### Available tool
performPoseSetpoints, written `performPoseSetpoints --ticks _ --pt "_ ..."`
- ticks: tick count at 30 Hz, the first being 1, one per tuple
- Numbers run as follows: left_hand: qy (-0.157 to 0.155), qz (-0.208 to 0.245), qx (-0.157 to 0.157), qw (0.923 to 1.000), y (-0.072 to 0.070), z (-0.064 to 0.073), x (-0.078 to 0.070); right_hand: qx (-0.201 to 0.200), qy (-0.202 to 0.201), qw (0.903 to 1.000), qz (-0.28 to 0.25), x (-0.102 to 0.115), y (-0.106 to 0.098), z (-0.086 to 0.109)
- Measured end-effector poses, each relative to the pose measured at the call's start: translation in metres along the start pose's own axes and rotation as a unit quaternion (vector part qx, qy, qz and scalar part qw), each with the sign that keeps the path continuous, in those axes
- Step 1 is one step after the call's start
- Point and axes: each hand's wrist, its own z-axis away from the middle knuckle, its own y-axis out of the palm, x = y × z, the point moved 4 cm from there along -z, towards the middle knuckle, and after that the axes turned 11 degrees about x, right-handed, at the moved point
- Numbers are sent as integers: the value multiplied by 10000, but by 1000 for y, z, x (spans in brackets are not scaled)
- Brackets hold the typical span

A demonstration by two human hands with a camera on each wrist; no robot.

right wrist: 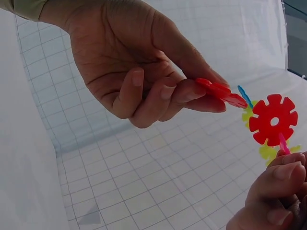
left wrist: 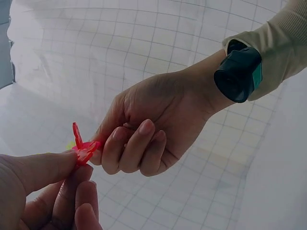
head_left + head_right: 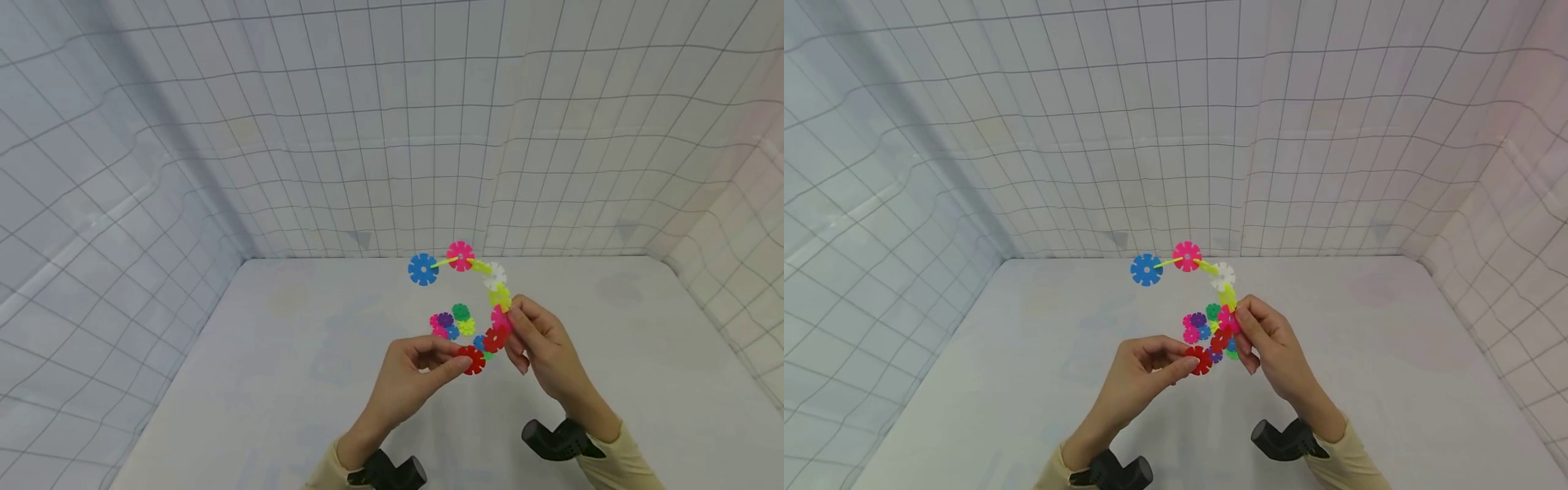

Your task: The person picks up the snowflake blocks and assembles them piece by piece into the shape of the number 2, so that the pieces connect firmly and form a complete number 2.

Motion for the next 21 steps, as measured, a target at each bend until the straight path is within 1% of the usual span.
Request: performPoseSetpoints --ticks 4,7,12,16,21 --pt "30 -179 -36 9998 3 2 -3 -30 6 9999 95 0 0 0" --pt "42 -235 -72 9997 5 2 -4 -76 69 9998 177 0 1 0" --pt "67 -268 -132 9995 5 3 -4 -119 58 9992 379 0 3 0" --pt "132 -265 -183 9994 5 3 -4 -204 -38 9971 736 -1 4 1" --pt "221 -338 -292 9988 3 2 -4 -491 -124 9884 1433 -3 5 4"
